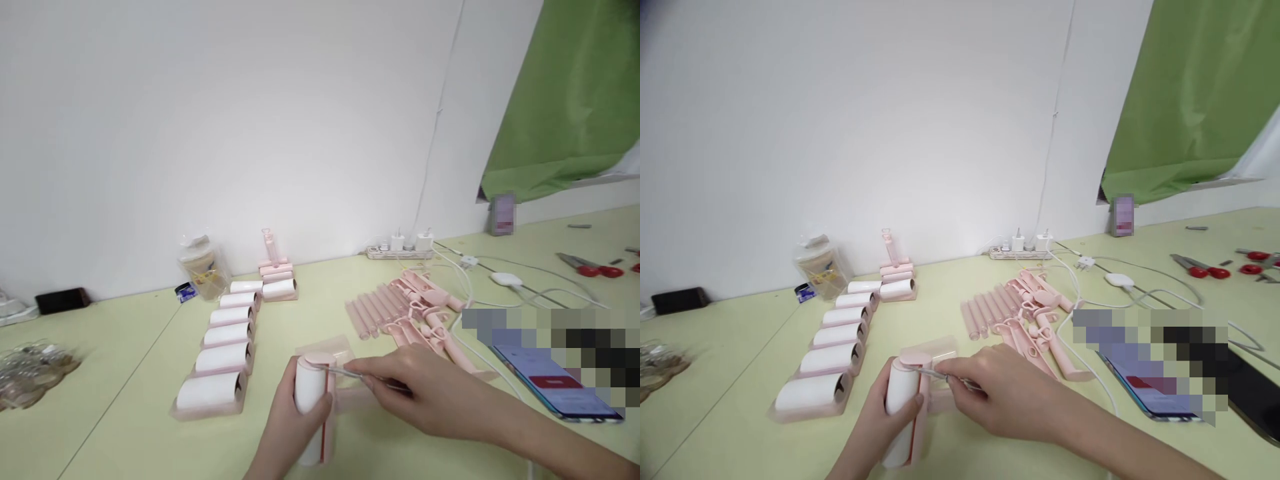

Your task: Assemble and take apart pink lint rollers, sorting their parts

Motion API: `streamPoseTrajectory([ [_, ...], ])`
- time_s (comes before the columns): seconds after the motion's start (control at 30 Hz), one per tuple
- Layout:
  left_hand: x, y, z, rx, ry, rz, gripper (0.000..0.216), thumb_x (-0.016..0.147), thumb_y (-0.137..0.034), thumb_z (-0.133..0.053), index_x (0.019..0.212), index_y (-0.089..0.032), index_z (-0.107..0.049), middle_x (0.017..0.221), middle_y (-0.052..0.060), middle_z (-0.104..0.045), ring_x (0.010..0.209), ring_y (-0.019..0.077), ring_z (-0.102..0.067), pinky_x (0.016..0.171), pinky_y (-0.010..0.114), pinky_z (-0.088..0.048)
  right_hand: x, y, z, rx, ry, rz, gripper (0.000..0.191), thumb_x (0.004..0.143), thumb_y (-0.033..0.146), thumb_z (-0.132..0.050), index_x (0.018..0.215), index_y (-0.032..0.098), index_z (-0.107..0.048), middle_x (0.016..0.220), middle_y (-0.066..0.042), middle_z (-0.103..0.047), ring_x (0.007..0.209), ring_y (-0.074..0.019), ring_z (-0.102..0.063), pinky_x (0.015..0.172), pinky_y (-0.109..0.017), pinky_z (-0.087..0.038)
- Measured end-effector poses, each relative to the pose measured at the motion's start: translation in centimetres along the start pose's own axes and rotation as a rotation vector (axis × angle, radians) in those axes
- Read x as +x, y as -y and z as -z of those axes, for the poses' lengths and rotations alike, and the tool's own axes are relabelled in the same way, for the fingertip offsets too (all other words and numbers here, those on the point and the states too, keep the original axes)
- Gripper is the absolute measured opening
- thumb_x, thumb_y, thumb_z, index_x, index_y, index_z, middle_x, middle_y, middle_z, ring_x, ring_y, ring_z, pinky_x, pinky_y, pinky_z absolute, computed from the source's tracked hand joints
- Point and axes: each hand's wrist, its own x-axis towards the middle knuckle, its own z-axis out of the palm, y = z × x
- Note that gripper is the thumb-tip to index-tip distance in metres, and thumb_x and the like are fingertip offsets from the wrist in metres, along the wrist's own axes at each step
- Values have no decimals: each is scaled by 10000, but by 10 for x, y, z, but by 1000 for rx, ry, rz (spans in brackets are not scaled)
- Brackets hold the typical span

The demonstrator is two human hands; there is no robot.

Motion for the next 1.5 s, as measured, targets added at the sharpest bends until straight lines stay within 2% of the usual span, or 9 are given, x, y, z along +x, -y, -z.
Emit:
streamPoseTrajectory([
  [0.23,-8,-10,-10,26,-59,-34,196,609,-257,-546,794,-192,-530,686,-20,-561,670,169,-518,628,246,-417,-9,9,-3,195,-31,-129,299,863,265,-349,895,244,-645,674,-13,-663,571,-153,-568,495,-227,-361],
  [0.43,-8,-6,-17,8,-137,-61,174,613,-258,-538,770,-200,-488,640,-29,-537,603,153,-515,580,245,-425,-8,7,-16,225,-29,-174,283,872,292,-344,951,256,-613,739,-16,-670,638,-170,-595,527,-232,-391],
  [0.57,-5,1,-16,29,-97,-68,179,610,-270,-552,760,-203,-482,639,-25,-552,595,163,-528,574,257,-433,-7,10,-24,178,-15,-164,262,866,318,-368,1049,251,-542,752,-21,-665,663,-178,-605,536,-230,-378],
  [0.8,-2,7,-11,55,-231,-51,195,607,-344,-581,692,-204,-476,587,-41,-526,554,147,-491,547,234,-412,-2,6,-50,29,-105,-68,277,892,248,-295,1115,211,-455,786,-45,-654,670,-181,-600,558,-244,-339],
  [1.1,-1,9,-12,-80,-289,20,295,539,-385,-663,680,-174,-514,563,-28,-532,561,151,-491,526,233,-404,-1,7,-65,-164,-146,-2,298,893,196,-246,1169,178,-358,757,-51,-629,581,-190,-559,476,-257,-269],
  [1.23,0,13,-11,-221,-267,143,408,519,-434,-702,764,-151,-539,623,2,-577,575,160,-524,528,246,-409,3,11,-61,-120,-115,-14,305,899,196,-228,1181,177,-343,756,-53,-628,597,-190,-565,489,-260,-290],
  [1.37,-3,11,-10,-360,-198,266,453,482,-415,-744,786,-149,-538,627,-8,-574,543,142,-528,526,242,-420,-3,17,-38,86,-9,-142,204,903,272,-256,952,233,-450,728,-15,-606,641,-175,-558,529,-249,-331],
  [1.43,-6,7,-11,-455,-148,333,430,514,-410,-731,801,-152,-541,627,-11,-571,551,142,-538,523,238,-424,-8,17,-25,187,43,-208,206,902,338,-270,836,240,-439,687,8,-575,618,-159,-540,519,-239,-334],
  [1.5,-10,3,-15,-525,-107,367,418,532,-401,-720,822,-155,-548,615,-13,-567,554,146,-544,517,240,-426,-9,15,-17,241,-13,-270,223,904,375,-252,809,238,-400,666,18,-533,605,-149,-520,528,-239,-341],
])
